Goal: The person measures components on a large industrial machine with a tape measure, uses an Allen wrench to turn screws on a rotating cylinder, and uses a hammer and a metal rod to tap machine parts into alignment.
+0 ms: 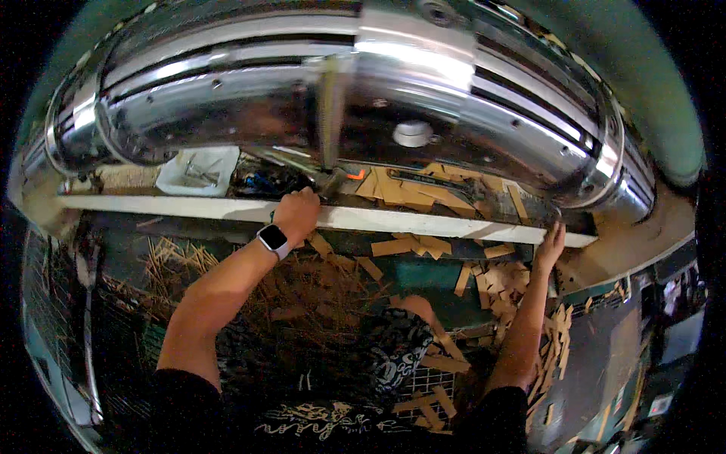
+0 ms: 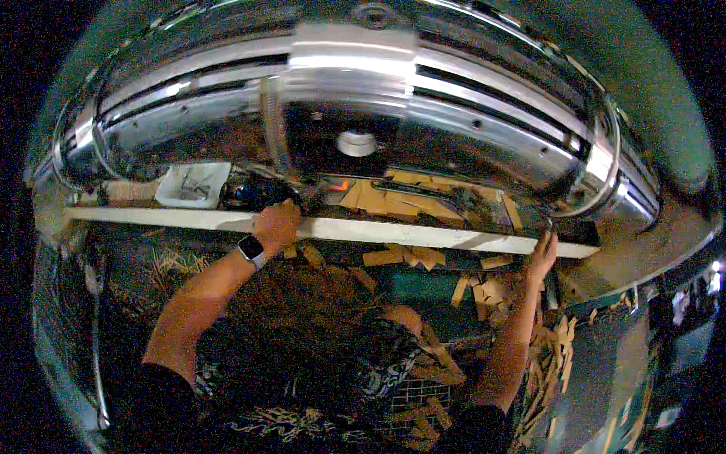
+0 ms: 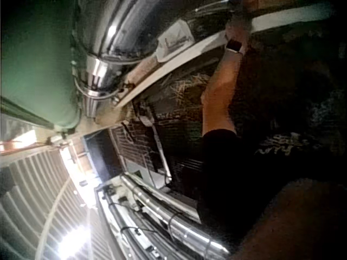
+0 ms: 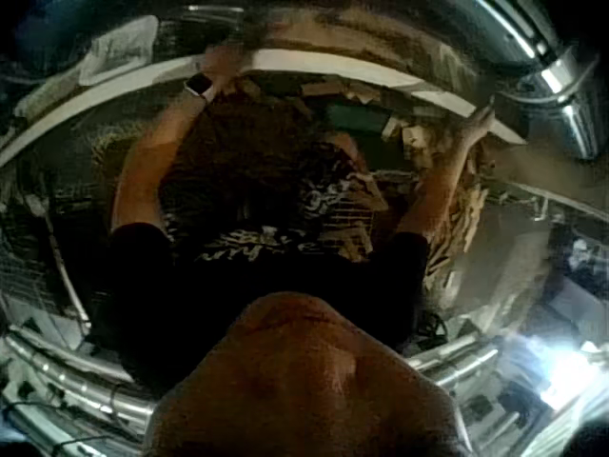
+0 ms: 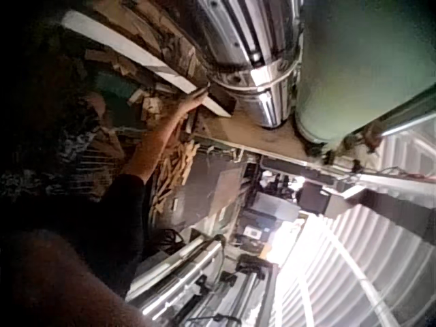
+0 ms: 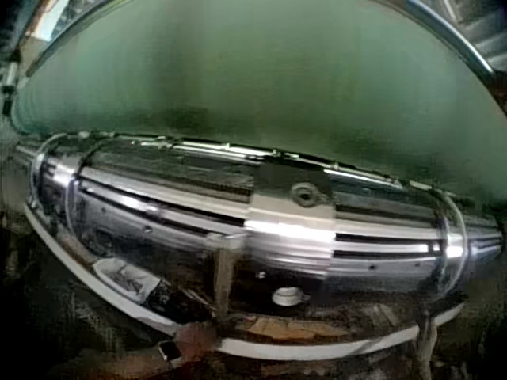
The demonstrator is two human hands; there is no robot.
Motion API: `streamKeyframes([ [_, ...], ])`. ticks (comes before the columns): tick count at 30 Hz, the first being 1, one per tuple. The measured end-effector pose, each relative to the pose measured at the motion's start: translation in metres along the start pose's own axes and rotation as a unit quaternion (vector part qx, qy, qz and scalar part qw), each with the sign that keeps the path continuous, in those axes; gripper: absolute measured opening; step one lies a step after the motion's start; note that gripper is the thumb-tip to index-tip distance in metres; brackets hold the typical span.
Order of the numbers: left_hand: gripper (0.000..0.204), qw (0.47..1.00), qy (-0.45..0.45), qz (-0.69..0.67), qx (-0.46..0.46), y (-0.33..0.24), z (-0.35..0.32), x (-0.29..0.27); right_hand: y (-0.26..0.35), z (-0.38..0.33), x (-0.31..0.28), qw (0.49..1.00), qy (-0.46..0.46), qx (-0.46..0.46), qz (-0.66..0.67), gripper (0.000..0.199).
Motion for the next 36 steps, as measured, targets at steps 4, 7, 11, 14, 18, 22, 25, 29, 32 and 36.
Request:
streamKeyframes([
  [4, 0.017, 0.999, 0.038, 0.028, -0.021, 0.002, 0.002, 0.023, 0.039, -0.049, 0.01, 0.978, 0.19, 0.078, -0.029, 0.031],
  [7, 0.022, 0.998, -0.005, -0.061, -0.004, 0.008, -0.001, 0.043, 0.109, -0.099, 0.065, 0.922, 0.371, 0.088, 0.073, 0.019],
  [11, 0.027, 0.998, -0.014, -0.042, -0.035, 0.007, -0.003, 0.024, 0.192, -0.118, 0.103, 0.919, 0.369, 0.074, 0.113, 0.012],
  [14, 0.025, 0.997, -0.061, -0.026, -0.024, 0.011, 0.0, 0.031, 0.227, -0.122, 0.12, 0.868, 0.311, 0.205, 0.329, 0.011],
  [18, 0.018, 0.999, 0.004, -0.041, -0.032, 0.009, 0.002, 0.014, 0.278, -0.129, 0.122, 0.805, 0.289, 0.214, 0.472, 0.015],
  [22, 0.018, 0.997, -0.027, -0.065, -0.024, 0.011, -0.001, 0.021, 0.303, -0.126, 0.121, 0.836, 0.226, 0.128, 0.484, 0.023],
  [25, 0.024, 0.997, -0.034, -0.064, -0.027, 0.009, -0.001, 0.022, 0.31, -0.124, 0.124, 0.87, 0.174, 0.052, 0.458, 0.03],
  [29, 0.018, 0.996, -0.046, -0.074, -0.012, 0.009, -0.004, 0.021, 0.321, -0.131, 0.133, 0.915, 0.146, -0.073, 0.368, 0.031],
  [32, 0.012, 0.994, -0.074, -0.07, -0.023, 0.006, -0.003, 0.015, 0.309, -0.132, 0.128, 0.962, 0.116, -0.139, 0.204, 0.029],
  [36, 0.01, 0.995, -0.048, -0.069, -0.057, 0.007, 0.001, 0.031, 0.316, -0.135, 0.131, 0.95, 0.118, -0.165, 0.24, 0.025],
])
Point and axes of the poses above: each hand's wrist, its own z-axis towards the middle knuckle, its own x-axis out of the palm, y = z × x, the point moved 3 cm from there along z, towards the middle knuckle, and after that the axes turned 8 degrees about z, right-handed, at the moved point
